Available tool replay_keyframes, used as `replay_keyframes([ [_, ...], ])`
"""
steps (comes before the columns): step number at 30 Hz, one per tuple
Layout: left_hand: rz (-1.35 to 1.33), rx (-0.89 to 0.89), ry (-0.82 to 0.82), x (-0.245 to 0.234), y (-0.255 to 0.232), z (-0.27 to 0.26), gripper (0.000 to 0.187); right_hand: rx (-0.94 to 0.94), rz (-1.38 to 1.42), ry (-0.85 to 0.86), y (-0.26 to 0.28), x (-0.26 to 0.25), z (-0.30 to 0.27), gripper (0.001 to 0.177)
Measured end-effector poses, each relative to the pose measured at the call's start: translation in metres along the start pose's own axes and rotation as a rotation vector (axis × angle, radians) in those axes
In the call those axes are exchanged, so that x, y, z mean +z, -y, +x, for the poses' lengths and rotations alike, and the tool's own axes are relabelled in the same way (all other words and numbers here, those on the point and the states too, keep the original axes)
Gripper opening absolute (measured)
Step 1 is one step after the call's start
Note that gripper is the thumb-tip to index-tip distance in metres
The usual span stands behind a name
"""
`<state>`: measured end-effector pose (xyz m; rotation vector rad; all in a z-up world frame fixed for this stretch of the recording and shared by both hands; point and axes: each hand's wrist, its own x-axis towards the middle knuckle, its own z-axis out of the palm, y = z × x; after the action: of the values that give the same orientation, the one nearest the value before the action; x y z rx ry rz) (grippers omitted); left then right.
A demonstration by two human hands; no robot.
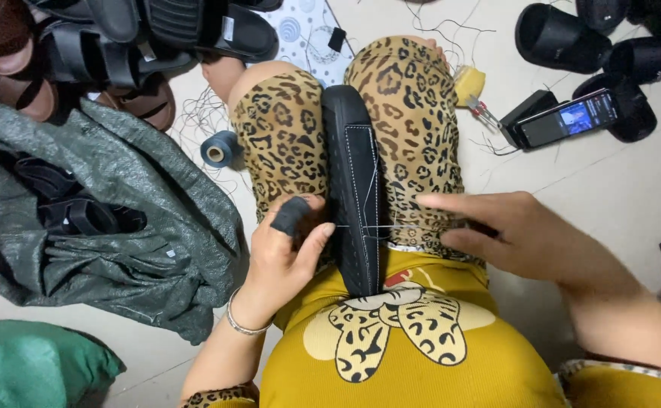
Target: Hand-sewing a black sandal strap using a needle and thread while sitting on the floor.
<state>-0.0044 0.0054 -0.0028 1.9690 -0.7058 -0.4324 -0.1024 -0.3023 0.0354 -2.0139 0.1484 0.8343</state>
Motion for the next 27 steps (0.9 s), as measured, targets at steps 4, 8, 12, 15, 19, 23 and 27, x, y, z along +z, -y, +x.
replay_keyframes([
  [4,-0.035,0.130,-0.087,0.016,0.000,-0.001,0.016,-0.096,0.363,-0.040,-0.018,0.041,0.020,0.067],
  [8,0.106,0.364,-0.036,0.031,-0.012,-0.009,0.016,-0.296,0.447,-0.264,0.017,0.046,0.037,0.008],
  [12,0.418,0.586,0.030,0.031,-0.034,0.009,0.010,-0.354,0.484,-0.302,0.008,0.051,0.043,0.008],
  [15,0.579,0.537,0.121,0.040,-0.037,0.004,0.014,-0.362,0.538,-0.342,0.012,0.055,0.046,0.018],
  [19,0.567,0.517,0.247,0.057,-0.012,-0.020,0.015,-0.401,0.583,-0.346,0.006,0.063,0.051,0.028],
  [23,0.316,0.448,0.372,0.034,-0.036,-0.003,0.037,-0.461,0.634,-0.255,0.009,0.064,0.047,0.030],
  [27,-0.270,0.269,0.711,0.005,-0.058,0.002,0.050,-0.507,0.734,-0.112,0.011,0.066,0.049,0.026],
])
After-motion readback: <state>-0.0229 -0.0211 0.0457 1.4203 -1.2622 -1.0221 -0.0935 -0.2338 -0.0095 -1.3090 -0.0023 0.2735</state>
